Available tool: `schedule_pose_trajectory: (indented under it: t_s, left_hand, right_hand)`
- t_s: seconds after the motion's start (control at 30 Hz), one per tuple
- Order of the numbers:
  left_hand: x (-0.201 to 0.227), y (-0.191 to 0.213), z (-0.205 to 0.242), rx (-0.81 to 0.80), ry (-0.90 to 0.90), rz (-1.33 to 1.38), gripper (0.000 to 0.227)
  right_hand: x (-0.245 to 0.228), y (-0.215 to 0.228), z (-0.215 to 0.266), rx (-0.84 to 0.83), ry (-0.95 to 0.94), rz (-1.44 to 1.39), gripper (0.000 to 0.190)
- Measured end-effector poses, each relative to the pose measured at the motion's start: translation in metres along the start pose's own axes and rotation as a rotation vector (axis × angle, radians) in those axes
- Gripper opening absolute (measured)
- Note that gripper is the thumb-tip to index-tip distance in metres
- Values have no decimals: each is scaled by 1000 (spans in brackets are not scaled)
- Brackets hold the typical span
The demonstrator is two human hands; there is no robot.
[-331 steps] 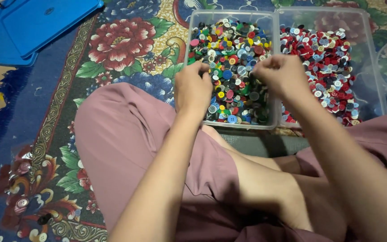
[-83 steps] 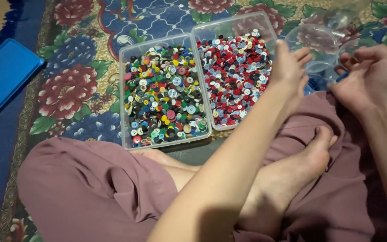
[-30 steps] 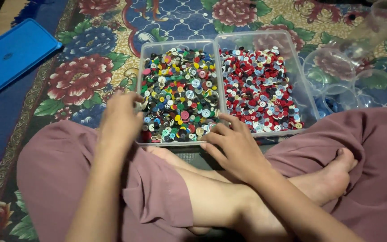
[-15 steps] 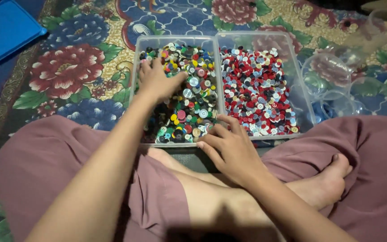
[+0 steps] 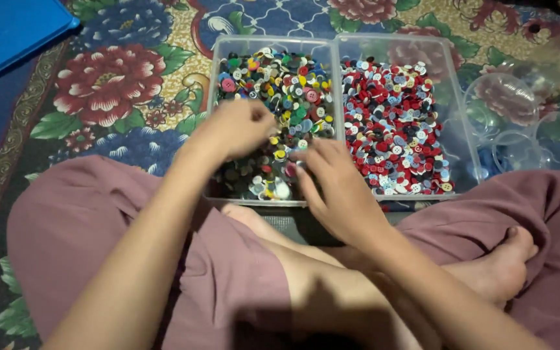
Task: Sorting various colored buttons into different plastic containers while sitting on the floor.
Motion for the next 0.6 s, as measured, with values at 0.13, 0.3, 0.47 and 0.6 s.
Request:
schedule_pose_trajectory:
  t_s: [0.13, 0.3, 0.47, 0.6]
  left_hand:
    - [-61, -13, -72, 512, -76, -341, 18]
    - [-73, -13, -94, 641, -13, -511, 27]
    - [-71, -18, -90, 719, -97, -491, 22]
    - [-64, -17, -79, 676, -5, -405, 34]
  right_hand:
    - [10, -14, -53, -73, -112, -86, 28]
    - [34, -26, -89, -21, -78, -89, 31]
    - [70, -44, -102, -30, -15, 36, 46]
    - [69, -43, -113, -205, -201, 84, 56]
Point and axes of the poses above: each hand's wrist, its own z-axis away from the middle knuckle, its own y-axis out of the back of the hand, x = y × z, the point moved 1 cm from there along -z, towards the middle knuckle, and after that the axes turned 5 degrees about x, right-handed, at the moved point
